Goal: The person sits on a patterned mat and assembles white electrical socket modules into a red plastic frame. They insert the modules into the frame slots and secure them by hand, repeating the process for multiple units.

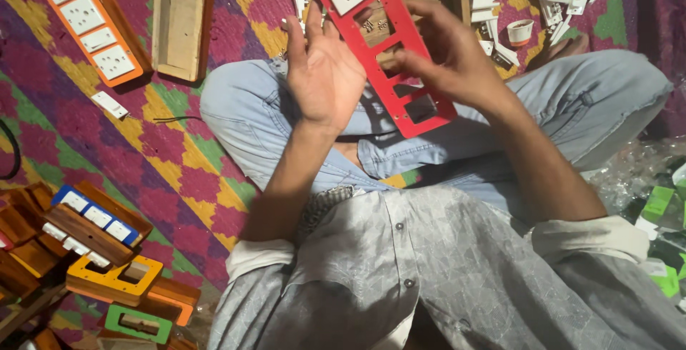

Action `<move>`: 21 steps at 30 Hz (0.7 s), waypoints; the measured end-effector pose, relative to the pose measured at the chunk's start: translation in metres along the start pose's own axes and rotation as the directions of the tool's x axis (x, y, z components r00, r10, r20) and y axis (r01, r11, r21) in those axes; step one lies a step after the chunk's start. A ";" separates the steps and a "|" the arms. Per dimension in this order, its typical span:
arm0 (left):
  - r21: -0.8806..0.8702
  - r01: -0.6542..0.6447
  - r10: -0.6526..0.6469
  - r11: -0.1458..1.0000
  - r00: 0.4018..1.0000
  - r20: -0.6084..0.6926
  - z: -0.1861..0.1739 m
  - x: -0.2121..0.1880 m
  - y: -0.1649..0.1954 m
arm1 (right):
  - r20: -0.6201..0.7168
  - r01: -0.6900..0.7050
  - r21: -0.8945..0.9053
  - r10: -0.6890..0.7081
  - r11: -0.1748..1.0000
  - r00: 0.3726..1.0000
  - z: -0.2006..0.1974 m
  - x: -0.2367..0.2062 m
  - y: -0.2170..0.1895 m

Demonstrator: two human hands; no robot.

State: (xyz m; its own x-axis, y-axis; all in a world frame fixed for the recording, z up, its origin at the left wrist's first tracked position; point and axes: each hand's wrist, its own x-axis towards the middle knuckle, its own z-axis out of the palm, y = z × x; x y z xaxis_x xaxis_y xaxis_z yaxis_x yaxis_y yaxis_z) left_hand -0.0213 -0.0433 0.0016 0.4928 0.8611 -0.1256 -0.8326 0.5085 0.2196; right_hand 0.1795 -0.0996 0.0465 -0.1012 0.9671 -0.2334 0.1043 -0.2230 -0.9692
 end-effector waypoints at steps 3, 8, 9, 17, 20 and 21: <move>0.135 0.018 -0.026 0.991 0.998 0.060 0.005 0.000 0.003 | -0.094 -0.045 0.050 0.049 0.998 0.994 -0.009 0.004 0.001; 0.404 0.020 -0.082 0.915 0.987 0.137 0.013 0.000 0.005 | -0.105 0.207 -0.767 -0.437 0.608 0.894 -0.035 0.002 -0.009; 0.464 0.033 -0.096 0.885 0.989 0.114 0.014 -0.001 0.004 | -0.094 0.229 -0.792 -0.484 0.566 0.870 -0.038 0.000 -0.011; 0.766 0.150 -0.080 0.625 0.989 -0.128 0.009 -0.002 -0.015 | -0.213 0.089 -0.904 -0.622 0.418 0.753 -0.034 -0.006 -0.003; 0.681 0.148 0.013 0.717 0.974 -0.226 0.001 -0.001 -0.017 | -0.254 0.102 -0.893 -0.677 0.439 0.691 -0.039 -0.007 0.004; 0.643 0.112 0.037 0.758 0.976 -0.214 -0.002 -0.001 -0.015 | -0.280 0.099 -0.881 -0.678 0.463 0.679 -0.040 -0.008 0.006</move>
State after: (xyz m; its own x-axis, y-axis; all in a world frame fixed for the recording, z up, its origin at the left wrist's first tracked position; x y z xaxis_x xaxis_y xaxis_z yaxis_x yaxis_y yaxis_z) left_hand -0.0097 -0.0521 -0.0034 0.3960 0.8602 -0.3214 -0.4133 0.4795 0.7741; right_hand 0.2208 -0.1033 0.0455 0.1378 0.8423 0.5211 0.9099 0.1002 -0.4026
